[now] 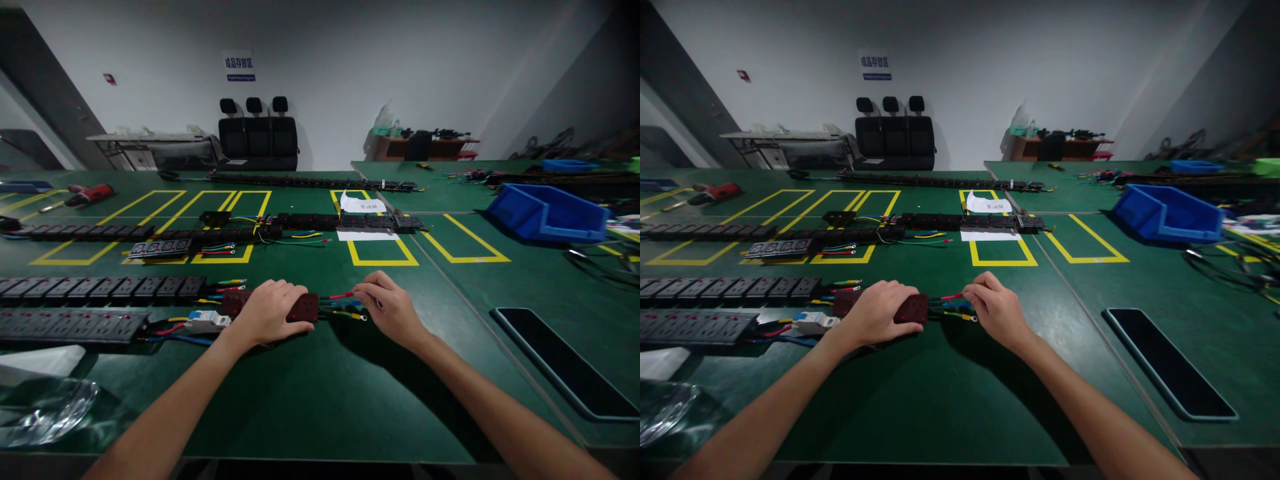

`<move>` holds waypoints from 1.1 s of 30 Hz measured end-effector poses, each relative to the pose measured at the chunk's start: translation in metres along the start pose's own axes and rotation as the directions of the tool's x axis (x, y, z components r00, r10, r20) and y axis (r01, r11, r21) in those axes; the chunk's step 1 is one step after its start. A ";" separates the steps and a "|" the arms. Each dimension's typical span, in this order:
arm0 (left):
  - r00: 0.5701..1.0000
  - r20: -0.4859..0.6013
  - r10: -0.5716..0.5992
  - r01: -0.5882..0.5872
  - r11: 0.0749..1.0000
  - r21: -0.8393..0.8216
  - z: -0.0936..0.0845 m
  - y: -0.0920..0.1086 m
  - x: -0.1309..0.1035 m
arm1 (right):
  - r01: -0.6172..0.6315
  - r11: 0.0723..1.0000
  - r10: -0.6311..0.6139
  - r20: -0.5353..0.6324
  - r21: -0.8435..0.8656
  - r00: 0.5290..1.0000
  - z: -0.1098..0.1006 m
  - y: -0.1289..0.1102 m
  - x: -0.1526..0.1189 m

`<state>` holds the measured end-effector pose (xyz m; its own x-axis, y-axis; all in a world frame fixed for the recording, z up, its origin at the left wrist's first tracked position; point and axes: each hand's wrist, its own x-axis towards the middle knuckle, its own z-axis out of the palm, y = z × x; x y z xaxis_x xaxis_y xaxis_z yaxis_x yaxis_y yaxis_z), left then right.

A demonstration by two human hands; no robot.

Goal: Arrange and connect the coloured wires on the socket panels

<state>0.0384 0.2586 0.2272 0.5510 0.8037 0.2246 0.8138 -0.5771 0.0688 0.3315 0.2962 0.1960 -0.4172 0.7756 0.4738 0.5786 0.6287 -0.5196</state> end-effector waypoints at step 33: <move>0.997 -0.074 -0.011 0.002 0.993 -0.121 0.000 0.002 -0.003 | -0.129 0.960 0.183 0.210 -0.248 0.960 -0.015 -0.011 0.004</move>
<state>0.0386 0.2553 0.2265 0.5266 0.7972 0.2952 0.7867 -0.5885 0.1861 0.3341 0.2918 0.2140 -0.4421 0.8720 0.2103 0.7831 0.4895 -0.3835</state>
